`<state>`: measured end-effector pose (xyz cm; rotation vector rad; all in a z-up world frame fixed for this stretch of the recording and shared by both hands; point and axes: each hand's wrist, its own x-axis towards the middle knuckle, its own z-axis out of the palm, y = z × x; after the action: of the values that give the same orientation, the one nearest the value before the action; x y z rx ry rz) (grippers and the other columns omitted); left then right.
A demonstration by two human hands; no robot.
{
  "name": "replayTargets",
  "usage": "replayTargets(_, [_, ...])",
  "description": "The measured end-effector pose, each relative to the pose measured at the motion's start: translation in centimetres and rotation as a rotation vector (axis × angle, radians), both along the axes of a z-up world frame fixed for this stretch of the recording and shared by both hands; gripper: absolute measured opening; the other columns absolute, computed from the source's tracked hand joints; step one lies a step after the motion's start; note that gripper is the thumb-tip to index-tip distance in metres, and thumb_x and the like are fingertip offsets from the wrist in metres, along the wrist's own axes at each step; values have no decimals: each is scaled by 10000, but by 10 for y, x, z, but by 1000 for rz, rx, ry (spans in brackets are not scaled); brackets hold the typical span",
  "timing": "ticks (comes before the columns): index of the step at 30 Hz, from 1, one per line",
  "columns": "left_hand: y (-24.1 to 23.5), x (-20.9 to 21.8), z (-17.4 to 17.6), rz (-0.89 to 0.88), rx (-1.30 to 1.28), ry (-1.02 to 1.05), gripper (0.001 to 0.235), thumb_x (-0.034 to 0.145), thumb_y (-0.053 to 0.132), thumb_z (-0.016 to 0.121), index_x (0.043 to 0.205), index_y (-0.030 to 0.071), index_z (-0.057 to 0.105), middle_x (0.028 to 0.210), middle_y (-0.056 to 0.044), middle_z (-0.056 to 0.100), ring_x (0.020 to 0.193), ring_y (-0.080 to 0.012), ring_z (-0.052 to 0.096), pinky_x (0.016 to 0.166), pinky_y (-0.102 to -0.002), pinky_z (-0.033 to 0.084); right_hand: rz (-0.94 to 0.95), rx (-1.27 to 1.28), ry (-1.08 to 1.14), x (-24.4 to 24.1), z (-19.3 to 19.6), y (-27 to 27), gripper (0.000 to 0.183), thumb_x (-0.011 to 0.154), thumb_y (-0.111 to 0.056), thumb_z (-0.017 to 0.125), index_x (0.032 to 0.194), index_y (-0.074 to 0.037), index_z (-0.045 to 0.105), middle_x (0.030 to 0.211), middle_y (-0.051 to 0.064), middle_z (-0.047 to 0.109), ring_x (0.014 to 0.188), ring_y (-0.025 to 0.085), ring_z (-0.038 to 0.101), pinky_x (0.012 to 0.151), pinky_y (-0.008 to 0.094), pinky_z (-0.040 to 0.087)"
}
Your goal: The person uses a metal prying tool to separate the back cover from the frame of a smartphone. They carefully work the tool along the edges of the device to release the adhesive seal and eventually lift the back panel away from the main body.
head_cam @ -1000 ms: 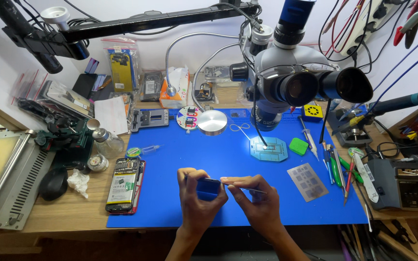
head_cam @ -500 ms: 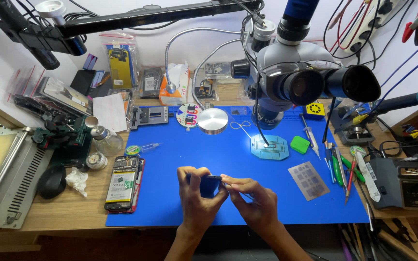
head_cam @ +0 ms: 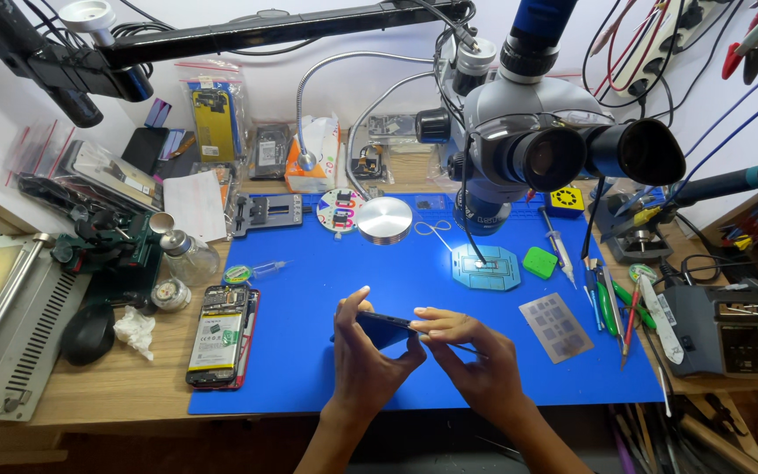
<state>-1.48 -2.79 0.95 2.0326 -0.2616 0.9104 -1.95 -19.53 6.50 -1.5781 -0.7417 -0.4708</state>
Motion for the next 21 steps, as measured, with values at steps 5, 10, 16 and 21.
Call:
replayTargets(5, [-4,1,-9,-8,15,-29,989,784,419,925,1474,46,322,1209,-137,537,970,-271,556,960,-464,502,-50,-46,-75,-2,2,10,145,933,10,727,1029,-84,671,1102,143,801,1133,348,794,1063,495,638])
replayTargets(10, [-7,-1,-2,-26,24,-78,946,760,271,935,1447,26,334,1068,-136,567,879,-266,568,944,-483,496,-47,-58,-130,-1,5,16,144,939,32,714,1034,-70,677,1124,168,790,1119,320,797,1053,480,648])
replayTargets(16, [-7,-1,0,-26,17,-51,853,781,140,848,1461,37,344,1095,-147,567,926,-290,578,889,-451,527,-49,-100,-190,1,1,17,115,951,-1,713,1034,-66,667,1136,163,789,1131,347,794,1039,463,656])
replayTargets(21, [-10,0,0,-22,51,-22,583,938,192,604,1447,59,353,1045,-108,572,889,-267,548,909,-475,443,-224,-386,-522,-4,5,21,92,955,10,713,1025,18,652,1190,208,742,1163,388,748,1037,535,638])
